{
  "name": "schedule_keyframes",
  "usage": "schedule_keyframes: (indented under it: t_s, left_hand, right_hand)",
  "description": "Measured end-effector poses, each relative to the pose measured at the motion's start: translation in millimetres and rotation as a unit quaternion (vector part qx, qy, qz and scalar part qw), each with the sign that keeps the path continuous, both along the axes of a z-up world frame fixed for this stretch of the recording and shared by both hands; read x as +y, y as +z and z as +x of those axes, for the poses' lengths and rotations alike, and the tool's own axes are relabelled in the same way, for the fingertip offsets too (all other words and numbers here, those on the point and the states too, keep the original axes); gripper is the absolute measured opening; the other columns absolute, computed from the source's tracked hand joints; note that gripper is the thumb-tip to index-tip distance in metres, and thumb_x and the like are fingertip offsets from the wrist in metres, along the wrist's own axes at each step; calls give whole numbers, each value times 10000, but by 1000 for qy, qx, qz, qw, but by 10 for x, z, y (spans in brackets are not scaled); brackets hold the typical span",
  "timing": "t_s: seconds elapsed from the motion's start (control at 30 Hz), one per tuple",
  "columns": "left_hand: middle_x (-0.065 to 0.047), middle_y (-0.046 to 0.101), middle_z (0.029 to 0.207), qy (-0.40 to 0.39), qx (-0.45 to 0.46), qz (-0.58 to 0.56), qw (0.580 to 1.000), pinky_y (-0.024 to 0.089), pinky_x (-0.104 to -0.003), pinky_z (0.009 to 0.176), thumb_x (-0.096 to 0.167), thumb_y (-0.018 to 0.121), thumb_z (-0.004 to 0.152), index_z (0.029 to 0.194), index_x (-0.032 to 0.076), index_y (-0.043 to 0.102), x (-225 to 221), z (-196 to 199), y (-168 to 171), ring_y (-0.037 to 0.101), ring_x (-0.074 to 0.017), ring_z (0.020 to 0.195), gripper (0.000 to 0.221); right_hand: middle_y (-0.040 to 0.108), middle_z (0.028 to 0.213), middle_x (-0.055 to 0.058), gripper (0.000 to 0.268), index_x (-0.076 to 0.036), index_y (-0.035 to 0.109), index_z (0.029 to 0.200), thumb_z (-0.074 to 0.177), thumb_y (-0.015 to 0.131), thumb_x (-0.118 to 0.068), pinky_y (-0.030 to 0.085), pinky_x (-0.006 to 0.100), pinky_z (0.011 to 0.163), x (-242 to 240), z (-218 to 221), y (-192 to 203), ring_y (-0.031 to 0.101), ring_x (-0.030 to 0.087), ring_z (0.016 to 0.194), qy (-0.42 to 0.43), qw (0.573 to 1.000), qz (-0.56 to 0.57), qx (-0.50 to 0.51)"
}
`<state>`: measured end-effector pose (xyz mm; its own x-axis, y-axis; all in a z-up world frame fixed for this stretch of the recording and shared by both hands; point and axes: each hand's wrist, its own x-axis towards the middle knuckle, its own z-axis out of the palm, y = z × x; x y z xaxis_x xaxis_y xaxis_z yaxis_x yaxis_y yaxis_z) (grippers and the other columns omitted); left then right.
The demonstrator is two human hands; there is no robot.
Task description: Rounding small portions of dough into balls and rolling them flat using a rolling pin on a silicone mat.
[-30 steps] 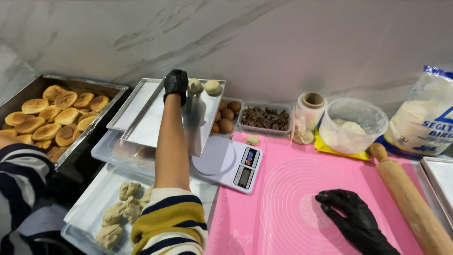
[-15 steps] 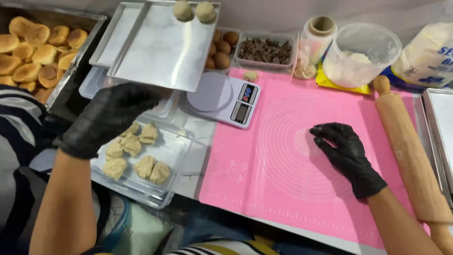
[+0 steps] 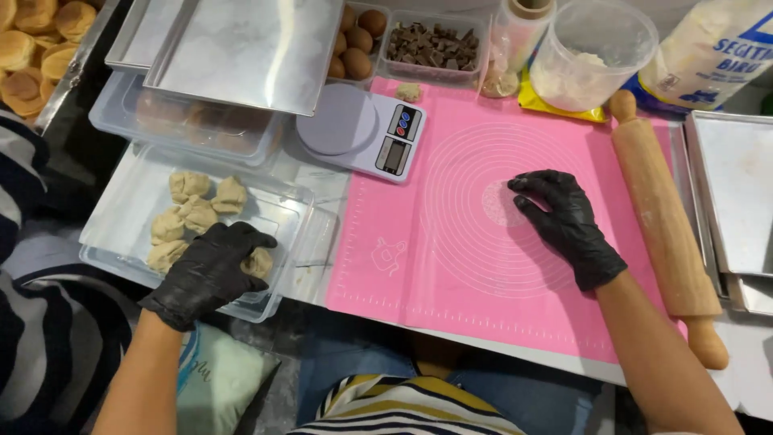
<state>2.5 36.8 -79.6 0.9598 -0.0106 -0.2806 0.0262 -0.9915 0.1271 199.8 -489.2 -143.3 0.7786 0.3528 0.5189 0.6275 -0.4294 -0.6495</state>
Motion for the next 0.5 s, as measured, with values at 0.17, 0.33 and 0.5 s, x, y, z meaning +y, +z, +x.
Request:
schedule_keyframes:
  t_s: [0.17, 0.33, 0.5]
  left_hand:
    - [5, 692, 1188, 30, -10, -81, 996, 531, -390, 1015, 457, 859, 707, 1242, 353, 687, -33, -13, 137, 639, -244, 1136, 571]
    - [-75, 662, 1036, 236, 35, -254, 937, 513, -416, 929, 298, 858, 789, 1299, 277, 732, -199, 23, 496, 632, -234, 1033, 525]
    - [-111, 641, 1224, 233, -132, -451, 852, 478, -350, 994, -51, 732, 835, 1402, 87, 650, -262, 73, 427, 567, -173, 1111, 589]
  right_hand:
    - [690, 1177, 102, 206, -106, 778, 1114, 910, 804, -89, 532, 399, 1067, -42, 13, -43, 664, 285, 1212, -6, 1000, 2, 13]
    - [701, 1173, 107, 199, -106, 780, 1100, 903, 799, -84, 529, 408, 1054, -36, -11, 9, 671, 298, 1201, -7, 999, 12, 30]
    - [696, 1170, 131, 205, -79, 775, 1105, 901, 795, -68, 559, 393, 1017, -20, -24, 51, 679, 311, 1177, 12, 999, 31, 32]
